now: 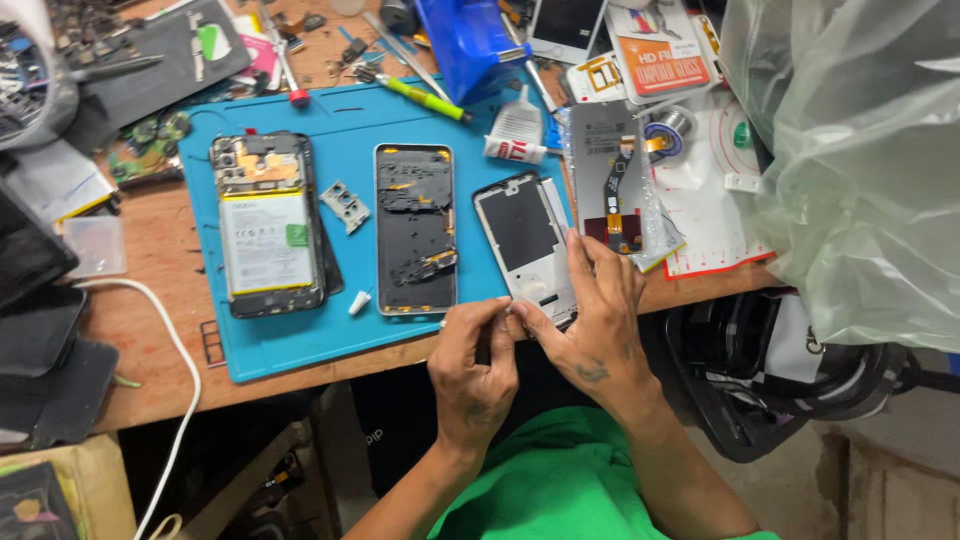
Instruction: The person works on disassembled mobile phones at a cluttered workbench. They handle a phone frame, apply adhesive from a tube, and manipulate small components and a ribbon cable. The person picks up and places various phone parts, including a screen assembly and internal components, while working on reassembly.
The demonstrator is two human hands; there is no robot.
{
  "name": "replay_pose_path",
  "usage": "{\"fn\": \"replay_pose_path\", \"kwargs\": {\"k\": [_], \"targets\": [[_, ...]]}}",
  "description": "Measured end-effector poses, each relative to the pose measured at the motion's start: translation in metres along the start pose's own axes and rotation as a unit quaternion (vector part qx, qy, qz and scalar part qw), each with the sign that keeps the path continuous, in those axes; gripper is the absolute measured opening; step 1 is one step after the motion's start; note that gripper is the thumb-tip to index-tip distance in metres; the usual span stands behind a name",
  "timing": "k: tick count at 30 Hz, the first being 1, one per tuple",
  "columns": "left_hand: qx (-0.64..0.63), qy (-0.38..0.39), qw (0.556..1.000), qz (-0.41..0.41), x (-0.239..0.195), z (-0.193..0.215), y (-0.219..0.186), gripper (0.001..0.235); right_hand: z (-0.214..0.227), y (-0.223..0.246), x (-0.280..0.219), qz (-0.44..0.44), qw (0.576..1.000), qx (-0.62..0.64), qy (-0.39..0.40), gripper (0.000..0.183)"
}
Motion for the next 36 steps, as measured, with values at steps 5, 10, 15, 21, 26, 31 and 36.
{"fn": "replay_pose_path", "kwargs": {"k": [5, 10, 15, 21, 26, 31, 36], "targets": [[0.028, -0.010, 0.999, 0.026, -0.001, -0.007, 0.005, 0.014, 0.022, -0.033, -0.015, -0.056, 0.994, 0.070, -0.065, 0.065], [0.044, -0.033, 0.998, 0.025, -0.002, -0.014, 0.009, 0.013, 0.039, -0.083, -0.014, -0.106, 0.985, 0.062, -0.120, 0.054], [0.058, -0.039, 0.997, 0.032, -0.005, -0.018, 0.015, 0.012, 0.045, -0.120, -0.029, -0.161, 0.972, 0.106, -0.134, 0.045], [0.074, -0.060, 0.995, 0.028, -0.008, -0.024, 0.018, 0.012, 0.040, -0.129, -0.035, -0.126, 0.977, 0.083, -0.150, 0.025], [0.076, -0.068, 0.995, 0.022, -0.009, -0.027, 0.020, 0.011, 0.040, -0.123, -0.024, -0.108, 0.984, 0.052, -0.132, 0.034], [0.073, -0.077, 0.993, 0.041, -0.008, -0.028, 0.021, 0.011, 0.036, -0.106, -0.010, -0.071, 0.988, 0.068, -0.122, 0.059], [0.076, -0.075, 0.994, 0.018, -0.008, -0.027, 0.019, 0.012, 0.031, -0.102, 0.008, -0.093, 0.992, 0.020, -0.085, 0.082]]}}
Point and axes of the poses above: each hand's wrist, its own x-axis towards the middle knuckle, its own z-axis out of the back of the hand, y = z × x, the point moved 2 cm from there along x, towards the middle knuckle, and after that the axes turned 14 degrees about y, right-handed, at the moved point
